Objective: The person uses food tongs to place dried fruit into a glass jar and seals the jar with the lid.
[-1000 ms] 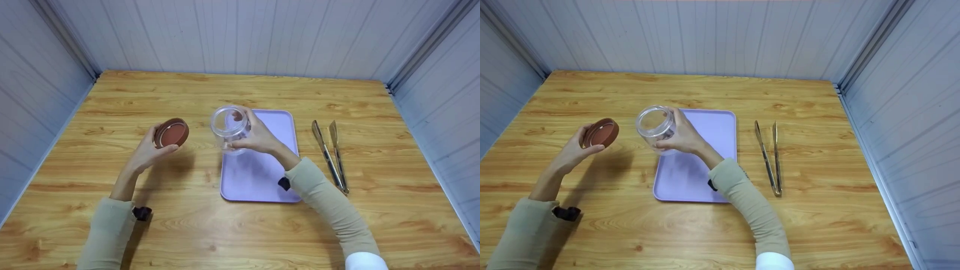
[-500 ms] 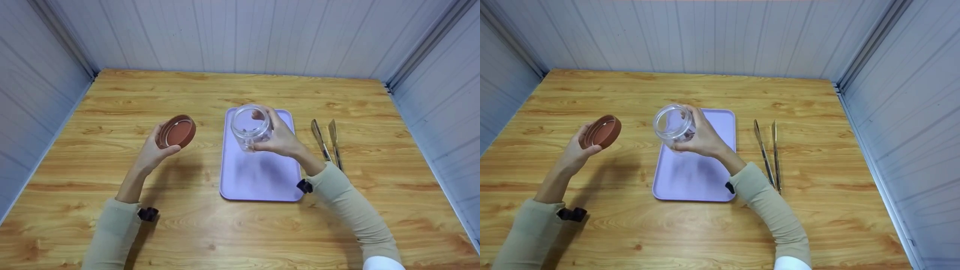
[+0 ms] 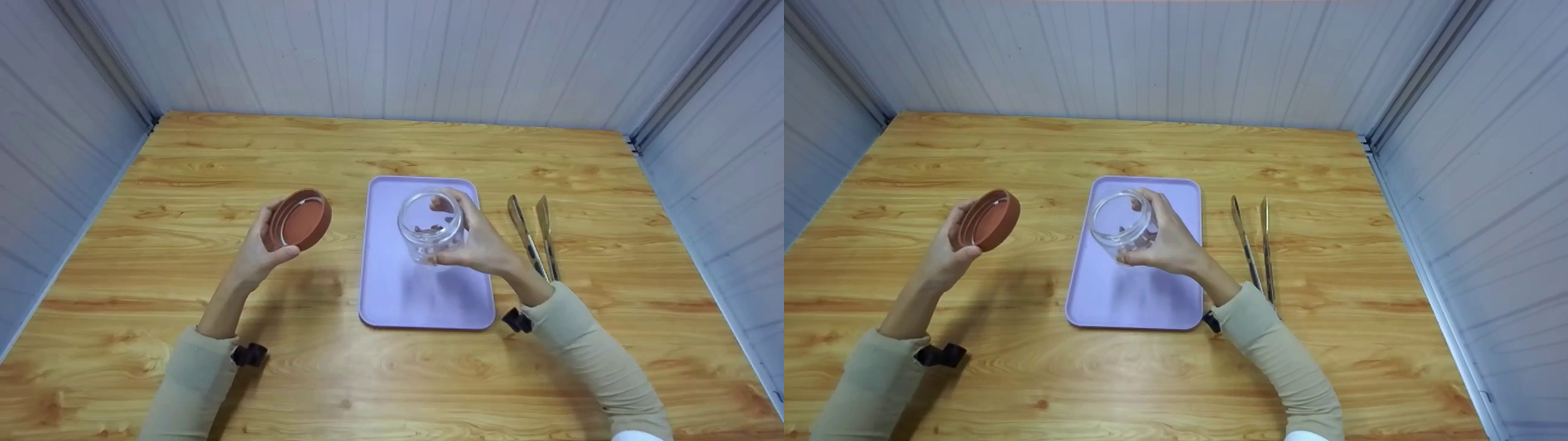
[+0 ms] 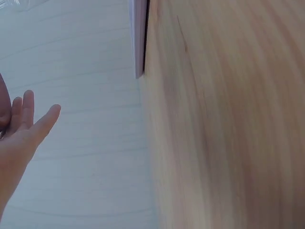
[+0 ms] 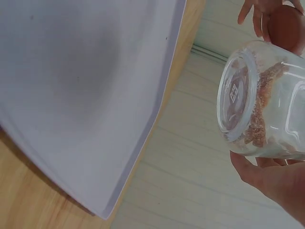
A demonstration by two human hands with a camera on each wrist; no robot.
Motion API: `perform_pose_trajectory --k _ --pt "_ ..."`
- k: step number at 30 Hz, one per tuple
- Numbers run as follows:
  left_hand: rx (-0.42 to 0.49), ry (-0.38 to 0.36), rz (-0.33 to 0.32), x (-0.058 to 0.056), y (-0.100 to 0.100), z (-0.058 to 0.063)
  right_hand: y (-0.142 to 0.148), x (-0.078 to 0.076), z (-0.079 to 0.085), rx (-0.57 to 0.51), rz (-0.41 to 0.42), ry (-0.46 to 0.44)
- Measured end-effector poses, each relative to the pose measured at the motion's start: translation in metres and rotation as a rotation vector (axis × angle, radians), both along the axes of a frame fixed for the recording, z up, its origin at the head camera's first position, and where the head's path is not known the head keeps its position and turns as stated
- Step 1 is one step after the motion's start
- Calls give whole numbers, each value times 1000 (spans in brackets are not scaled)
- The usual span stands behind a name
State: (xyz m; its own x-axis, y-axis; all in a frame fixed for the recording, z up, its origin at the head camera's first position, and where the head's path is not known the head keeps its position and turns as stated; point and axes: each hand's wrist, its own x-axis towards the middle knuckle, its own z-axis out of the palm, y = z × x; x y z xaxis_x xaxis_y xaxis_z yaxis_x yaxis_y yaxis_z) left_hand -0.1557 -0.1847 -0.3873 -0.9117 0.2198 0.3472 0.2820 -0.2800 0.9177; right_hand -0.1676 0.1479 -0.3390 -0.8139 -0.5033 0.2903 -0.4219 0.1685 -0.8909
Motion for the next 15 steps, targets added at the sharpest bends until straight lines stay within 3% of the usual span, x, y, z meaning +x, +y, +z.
perform_pose_trajectory --k 5,11,15 --pt "126 53 -45 -1 4 -3 6 5 -5 12 -17 -21" --pt "402 18 -206 -2 6 -7 13 9 -10 4 -30 -29" --pt "519 24 -277 -6 7 -12 16 10 -12 5 -31 -27"
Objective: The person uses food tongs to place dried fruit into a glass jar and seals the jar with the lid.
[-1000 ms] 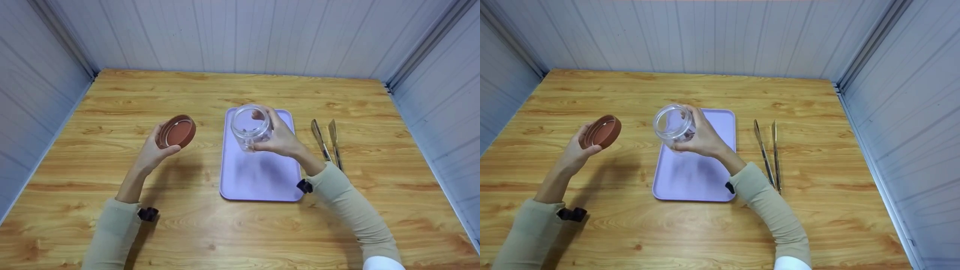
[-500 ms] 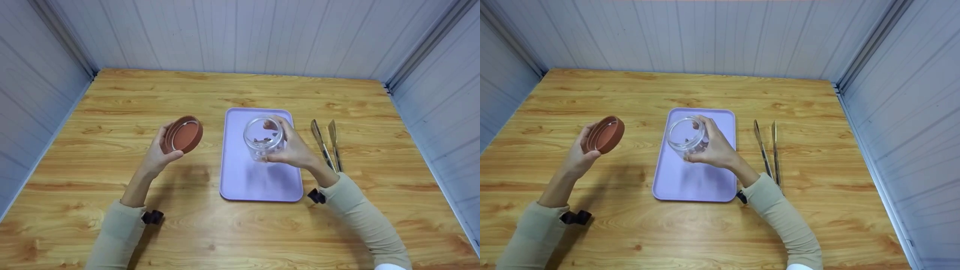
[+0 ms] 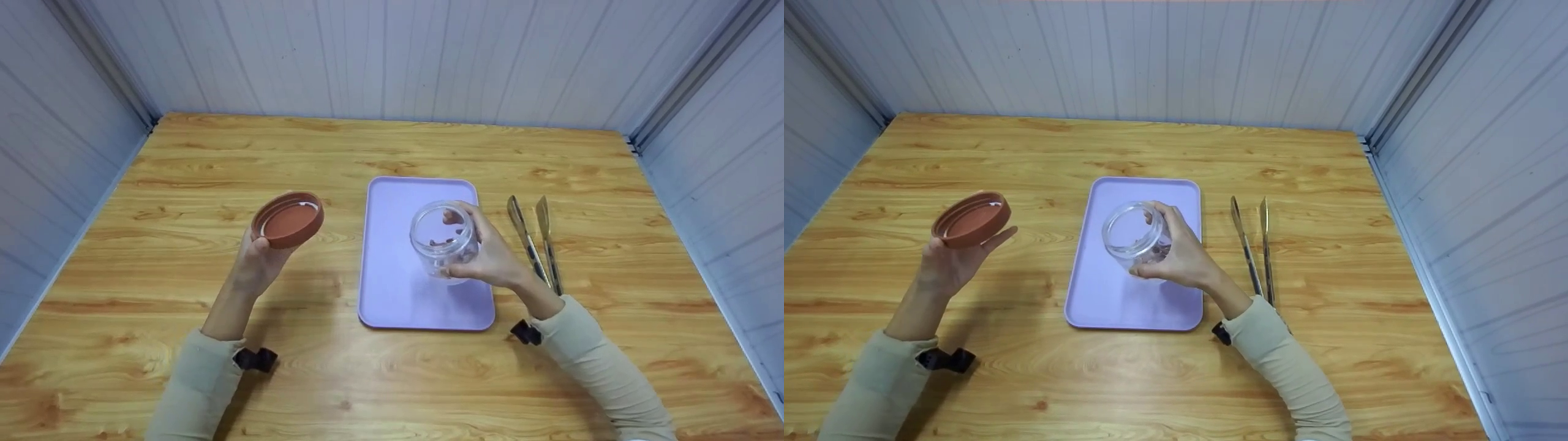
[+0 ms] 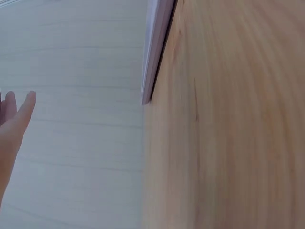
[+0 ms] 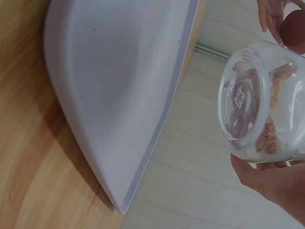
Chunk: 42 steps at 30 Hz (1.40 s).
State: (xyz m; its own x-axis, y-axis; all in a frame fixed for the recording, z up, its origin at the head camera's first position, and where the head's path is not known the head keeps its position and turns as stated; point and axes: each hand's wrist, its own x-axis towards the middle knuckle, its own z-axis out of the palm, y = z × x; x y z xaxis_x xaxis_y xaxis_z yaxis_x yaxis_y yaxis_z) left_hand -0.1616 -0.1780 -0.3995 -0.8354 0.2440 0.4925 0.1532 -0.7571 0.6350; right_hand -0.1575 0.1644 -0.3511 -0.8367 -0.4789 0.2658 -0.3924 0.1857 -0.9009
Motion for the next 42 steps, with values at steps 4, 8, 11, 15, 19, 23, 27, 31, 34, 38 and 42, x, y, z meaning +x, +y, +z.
perform_pose_trajectory --k 4,8,11,15,19,23,27,31,34,38,42 --pt "114 2 -62 -4 3 -1 1 2 0 13 -10 16" --pt "194 -21 -74 -5 6 1 3 4 0 10 -29 16" --pt "237 -50 -57 -5 6 0 4 4 -3 -7 -41 9" --pt "302 -89 -54 -4 7 1 10 1 -11 6 -58 27" --pt "342 -114 -65 -2 10 4 17 -4 -22 54 -63 54" --pt "314 -104 -48 0 14 6 21 -6 -27 95 -37 110" --pt "230 -60 -4 -5 15 -3 20 -5 -28 153 -30 198" --pt "73 -25 82 4 26 13 18 -3 -29 212 -50 255" --pt "-56 -9 127 6 32 15 16 -1 -29 246 -65 284" --pt "-226 52 193 9 42 17 14 0 -30 243 -64 304" --pt "-360 134 219 11 52 20 13 0 -29 264 -74 301"
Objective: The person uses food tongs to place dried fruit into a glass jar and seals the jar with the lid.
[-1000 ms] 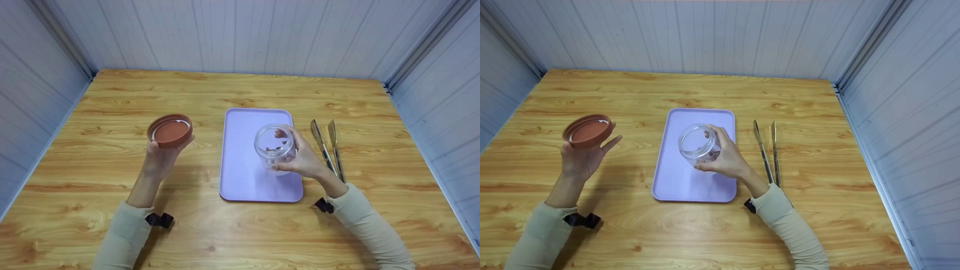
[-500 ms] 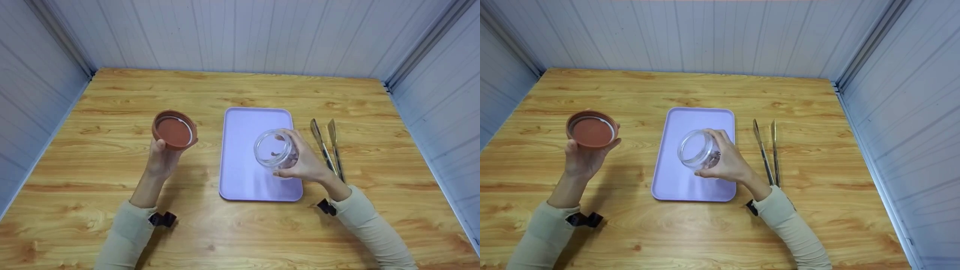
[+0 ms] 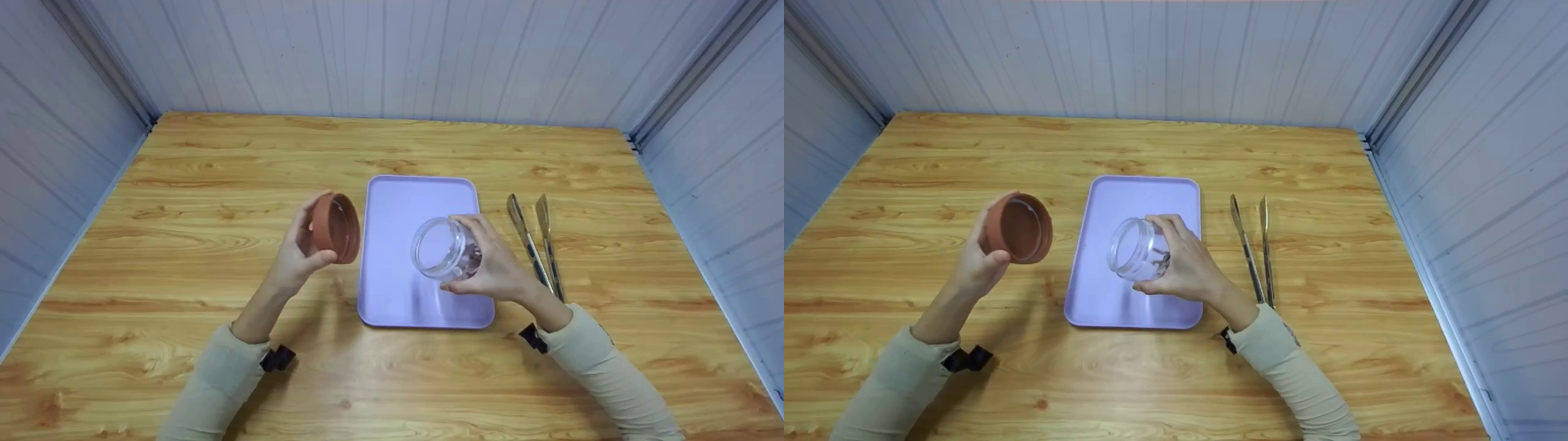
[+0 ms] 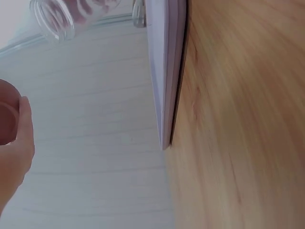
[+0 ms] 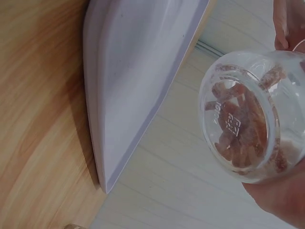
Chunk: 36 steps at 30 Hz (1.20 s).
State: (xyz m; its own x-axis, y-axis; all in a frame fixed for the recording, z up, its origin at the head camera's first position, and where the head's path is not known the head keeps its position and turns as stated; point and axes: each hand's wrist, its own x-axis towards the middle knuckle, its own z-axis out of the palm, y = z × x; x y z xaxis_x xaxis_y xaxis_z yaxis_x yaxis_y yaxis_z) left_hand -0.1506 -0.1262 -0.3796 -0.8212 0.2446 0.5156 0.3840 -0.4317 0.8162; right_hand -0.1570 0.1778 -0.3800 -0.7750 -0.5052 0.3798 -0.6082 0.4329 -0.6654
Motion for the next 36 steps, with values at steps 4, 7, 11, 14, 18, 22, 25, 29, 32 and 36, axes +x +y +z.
perform_pose_trajectory --k 4,7,11,14,18,22,25,29,32,36 --pt "-111 11 -29 1 9 3 0 0 1 30 -2 10" --pt "-248 22 -1 3 16 6 0 -1 1 67 8 27" --pt "-435 72 58 11 28 19 -2 -1 2 161 13 83" --pt "-529 120 92 17 36 28 -4 -1 2 223 15 133" --pt "-600 157 116 18 43 29 -6 -1 2 253 14 164" --pt "-640 182 120 20 49 31 -8 -2 2 269 8 181" --pt "-673 218 131 20 53 32 -9 -4 3 284 4 197" --pt "-712 251 156 13 56 18 -10 -5 3 298 1 216" --pt "-746 254 180 6 58 3 -10 -6 4 308 -1 219" --pt "-754 250 186 2 61 -6 -11 -6 5 325 -7 206"
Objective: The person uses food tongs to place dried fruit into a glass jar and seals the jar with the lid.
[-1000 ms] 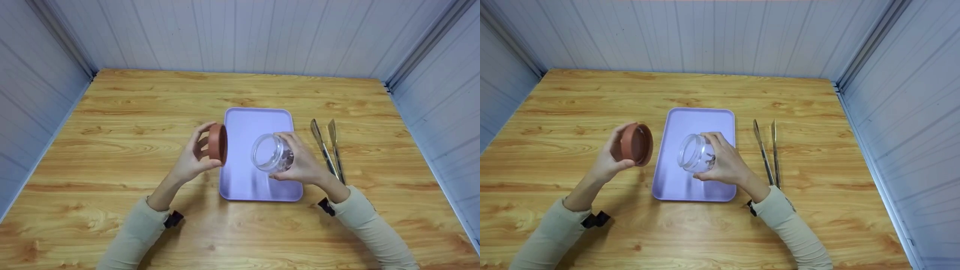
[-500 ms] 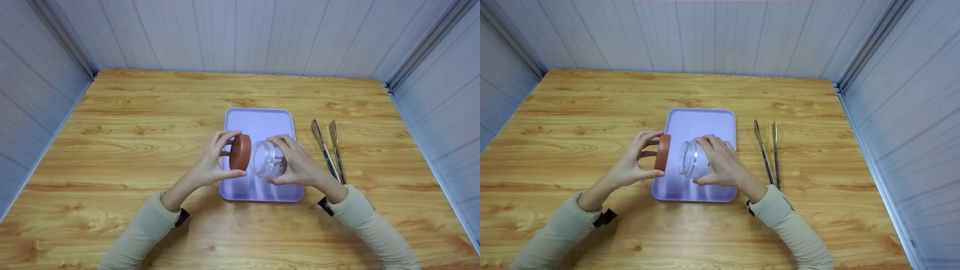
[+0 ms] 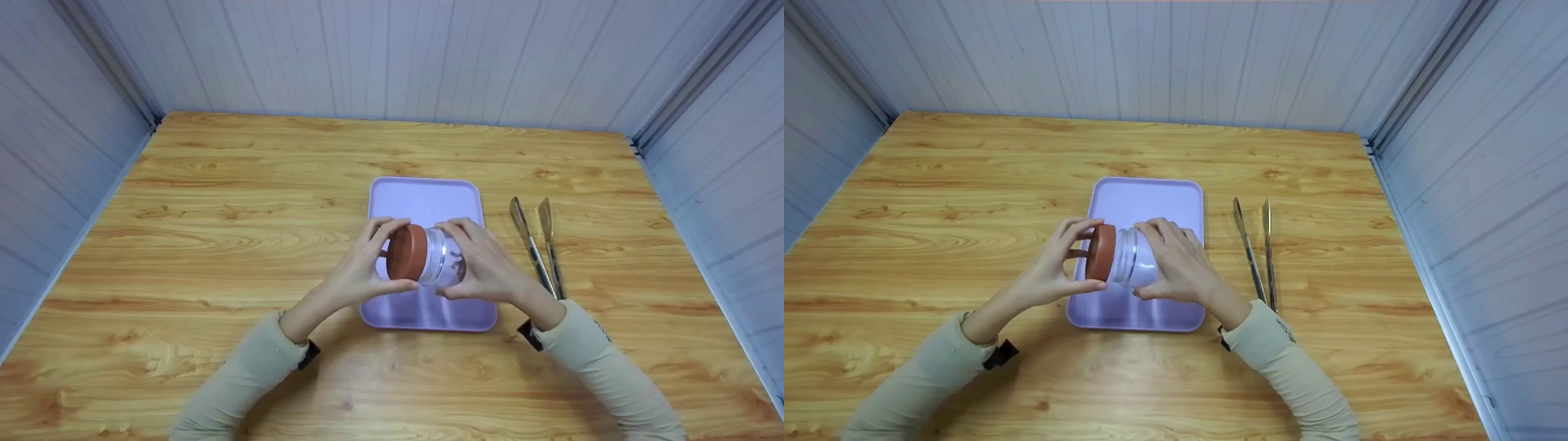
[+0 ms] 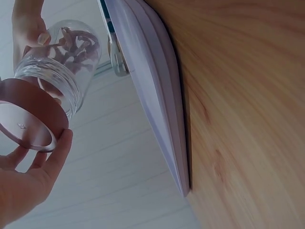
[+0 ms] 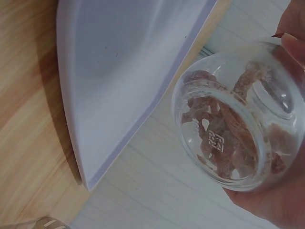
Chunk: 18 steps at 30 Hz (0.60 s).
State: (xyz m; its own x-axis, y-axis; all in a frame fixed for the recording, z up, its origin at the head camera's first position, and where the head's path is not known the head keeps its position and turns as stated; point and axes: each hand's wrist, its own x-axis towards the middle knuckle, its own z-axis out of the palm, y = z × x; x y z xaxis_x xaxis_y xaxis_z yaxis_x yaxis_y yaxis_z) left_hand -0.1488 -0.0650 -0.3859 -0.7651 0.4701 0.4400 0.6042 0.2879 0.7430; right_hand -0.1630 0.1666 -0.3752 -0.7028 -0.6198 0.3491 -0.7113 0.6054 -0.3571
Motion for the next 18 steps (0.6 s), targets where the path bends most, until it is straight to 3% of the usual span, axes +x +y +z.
perform_pose_trajectory --k 18 --pt "-46 -13 7 -4 13 -9 -2 -1 1 48 -16 -5"
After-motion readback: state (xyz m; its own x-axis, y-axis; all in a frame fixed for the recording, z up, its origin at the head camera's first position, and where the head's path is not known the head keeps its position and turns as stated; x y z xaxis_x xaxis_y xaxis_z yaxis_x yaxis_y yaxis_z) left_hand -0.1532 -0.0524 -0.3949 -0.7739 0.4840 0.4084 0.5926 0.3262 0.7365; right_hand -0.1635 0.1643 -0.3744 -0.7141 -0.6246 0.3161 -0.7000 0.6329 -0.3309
